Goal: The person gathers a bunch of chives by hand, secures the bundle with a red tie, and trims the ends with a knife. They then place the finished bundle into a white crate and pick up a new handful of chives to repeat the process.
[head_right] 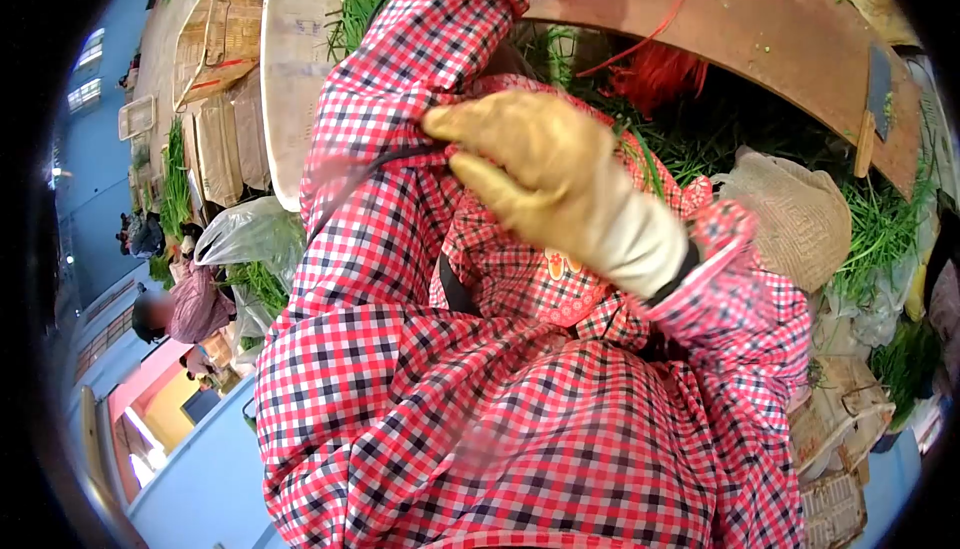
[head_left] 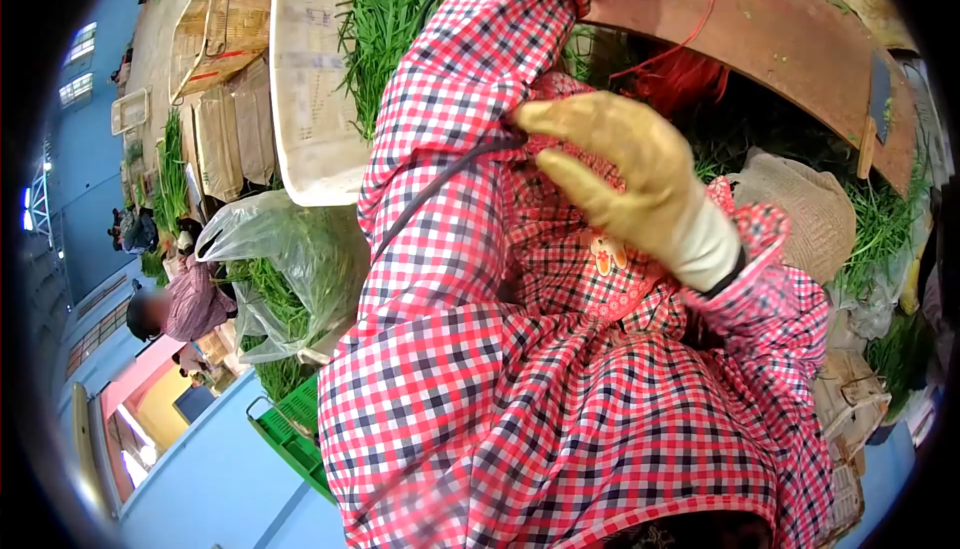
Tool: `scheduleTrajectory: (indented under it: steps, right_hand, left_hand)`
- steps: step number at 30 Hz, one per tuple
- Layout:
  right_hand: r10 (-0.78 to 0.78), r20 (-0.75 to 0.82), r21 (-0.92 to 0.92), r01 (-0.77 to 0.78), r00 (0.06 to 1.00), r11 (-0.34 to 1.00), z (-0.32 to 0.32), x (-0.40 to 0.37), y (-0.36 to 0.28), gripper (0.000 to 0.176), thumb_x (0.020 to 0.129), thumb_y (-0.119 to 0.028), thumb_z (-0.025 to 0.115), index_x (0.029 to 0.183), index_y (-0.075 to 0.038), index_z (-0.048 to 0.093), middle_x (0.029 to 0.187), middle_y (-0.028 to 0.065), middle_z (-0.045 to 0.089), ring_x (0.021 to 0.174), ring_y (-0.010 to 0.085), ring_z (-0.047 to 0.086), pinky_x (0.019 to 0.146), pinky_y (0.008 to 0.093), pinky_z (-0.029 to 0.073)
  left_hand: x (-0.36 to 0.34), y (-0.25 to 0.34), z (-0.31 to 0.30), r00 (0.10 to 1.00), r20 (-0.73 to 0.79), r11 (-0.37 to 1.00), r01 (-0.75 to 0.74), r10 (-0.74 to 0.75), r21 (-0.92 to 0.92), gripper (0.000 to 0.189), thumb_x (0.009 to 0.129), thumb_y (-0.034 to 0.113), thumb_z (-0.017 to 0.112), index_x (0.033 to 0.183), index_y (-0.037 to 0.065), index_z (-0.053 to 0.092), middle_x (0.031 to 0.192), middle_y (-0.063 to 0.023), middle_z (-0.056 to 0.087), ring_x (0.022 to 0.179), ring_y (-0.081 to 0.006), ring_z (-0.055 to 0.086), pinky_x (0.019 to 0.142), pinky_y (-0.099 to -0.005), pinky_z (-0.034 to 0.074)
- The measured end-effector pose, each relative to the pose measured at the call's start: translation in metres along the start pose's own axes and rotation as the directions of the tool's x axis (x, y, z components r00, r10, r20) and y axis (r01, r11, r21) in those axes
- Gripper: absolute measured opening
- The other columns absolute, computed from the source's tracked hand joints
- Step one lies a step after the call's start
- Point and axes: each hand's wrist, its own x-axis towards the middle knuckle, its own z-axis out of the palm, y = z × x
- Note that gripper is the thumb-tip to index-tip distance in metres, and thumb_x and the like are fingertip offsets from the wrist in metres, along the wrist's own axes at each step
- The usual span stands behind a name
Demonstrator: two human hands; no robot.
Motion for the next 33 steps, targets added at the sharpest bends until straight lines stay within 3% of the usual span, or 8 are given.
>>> scheduleTrajectory:
  steps: [2, 5, 6, 13, 20, 22, 26, 33]
  right_hand:
    - [-0.161, -0.021, -0.085, 0.158, 0.987, 0.984, 0.01, 0.001, -0.008, 0.029, 0.081, -0.007, 0.067, 0.11, -0.007, 0.068, 0.111, 0.0066, 0.069, 0.096, 0.0217, 0.066, 0.08, 0.0339, 0.054]
    - [-0.321, 0.033, -0.215, 0.321, 0.946, 0.922, 0.019, 0.006, -0.026, 0.033, 0.077, -0.014, 0.065, 0.11, -0.011, 0.067, 0.115, 0.0002, 0.065, 0.091, 0.0167, 0.061, 0.07, 0.0321, 0.05]
    - [-0.34, 0.084, -0.311, 0.348, 0.937, 0.884, 0.019, 0.009, -0.033, 0.035, 0.075, -0.018, 0.065, 0.109, -0.013, 0.067, 0.114, -0.0018, 0.064, 0.088, 0.0154, 0.059, 0.067, 0.0316, 0.048]
    - [0.1, 0.748, -0.321, 0.226, 0.656, 0.92, -0.005, 0.027, -0.05, 0.021, 0.077, -0.016, 0.063, 0.097, -0.01, 0.063, 0.085, 0.0061, 0.065, 0.081, 0.0241, 0.066, 0.067, 0.0366, 0.05]
    - [-0.187, 0.301, 0.019, 0.19, 0.935, 0.982, -0.01, 0.017, -0.05, 0.025, 0.065, -0.007, 0.069, 0.09, -0.006, 0.071, 0.083, 0.0177, 0.067, 0.077, 0.0318, 0.067, 0.068, 0.0425, 0.053]
    - [0.018, 0.636, 0.071, -0.082, 0.771, 0.994, -0.026, -0.001, -0.039, 0.027, 0.08, -0.013, 0.066, 0.107, -0.008, 0.066, 0.105, 0.0087, 0.066, 0.099, 0.0295, 0.063, 0.086, 0.0429, 0.049]
    - [0.119, 0.49, 0.336, -0.313, 0.864, 0.888, -0.041, -0.032, -0.014, 0.03, 0.089, -0.008, 0.064, 0.119, -0.004, 0.064, 0.116, 0.0132, 0.066, 0.108, 0.0282, 0.063, 0.093, 0.0371, 0.05]
    - [0.485, 0.089, -0.322, -0.435, 0.87, 0.841, -0.09, -0.03, 0.06, 0.023, 0.086, -0.002, 0.066, 0.109, -0.001, 0.067, 0.111, 0.0116, 0.068, 0.102, 0.0237, 0.066, 0.09, 0.0323, 0.051]
  left_hand:
    - [0.016, 0.021, -0.072, 0.896, 0.309, 0.832, 0.421, -0.319, -0.362, 0.025, 0.085, 0.028, 0.06, 0.1, 0.008, 0.064, 0.098, -0.0183, 0.064, 0.095, -0.0342, 0.061, 0.085, -0.0493, 0.048]
    - [-0.002, -0.005, -0.028, 0.97, -0.001, 0.97, -0.244, 0.244, 0.018, 0.021, 0.089, 0.026, 0.06, 0.088, 0.006, 0.066, 0.082, -0.0155, 0.067, 0.078, -0.0341, 0.063, 0.075, -0.0418, 0.051]
    - [0.002, 0.021, -0.074, 0.929, 0.325, 0.755, 0.338, -0.174, -0.562, 0.021, 0.087, 0.023, 0.063, 0.083, 0.003, 0.069, 0.073, -0.014, 0.068, 0.066, -0.0308, 0.064, 0.067, -0.0365, 0.051]
    - [-0.042, -0.002, -0.036, 0.951, 0.246, 0.969, 0.222, -0.19, -0.11, 0.027, 0.089, 0.028, 0.059, 0.082, 0.005, 0.072, 0.082, -0.0211, 0.068, 0.081, -0.0392, 0.065, 0.074, -0.0466, 0.051]
    - [-0.044, 0.015, -0.039, 0.825, 0.341, 0.743, 0.559, -0.451, -0.368, 0.03, 0.087, 0.032, 0.063, 0.096, 0.006, 0.074, 0.084, -0.0206, 0.07, 0.082, -0.0339, 0.069, 0.074, -0.042, 0.053]
    - [-0.036, 0.007, -0.069, 0.727, 0.47, 0.599, 0.683, -0.501, -0.418, 0.031, 0.087, 0.033, 0.063, 0.097, 0.006, 0.074, 0.085, -0.0208, 0.071, 0.083, -0.0328, 0.07, 0.074, -0.0411, 0.053]
    - [-0.05, -0.081, -0.096, 0.774, 0.448, 0.786, 0.58, -0.448, -0.215, 0.038, 0.086, 0.039, 0.063, 0.104, 0.007, 0.073, 0.097, -0.0187, 0.071, 0.096, -0.0331, 0.067, 0.085, -0.0393, 0.051]
    - [-0.153, -0.206, -0.184, 0.542, 0.556, 0.667, 0.745, -0.63, 0.03, 0.039, 0.085, 0.04, 0.061, 0.112, 0.014, 0.072, 0.111, -0.0144, 0.07, 0.108, -0.031, 0.064, 0.093, -0.038, 0.048]
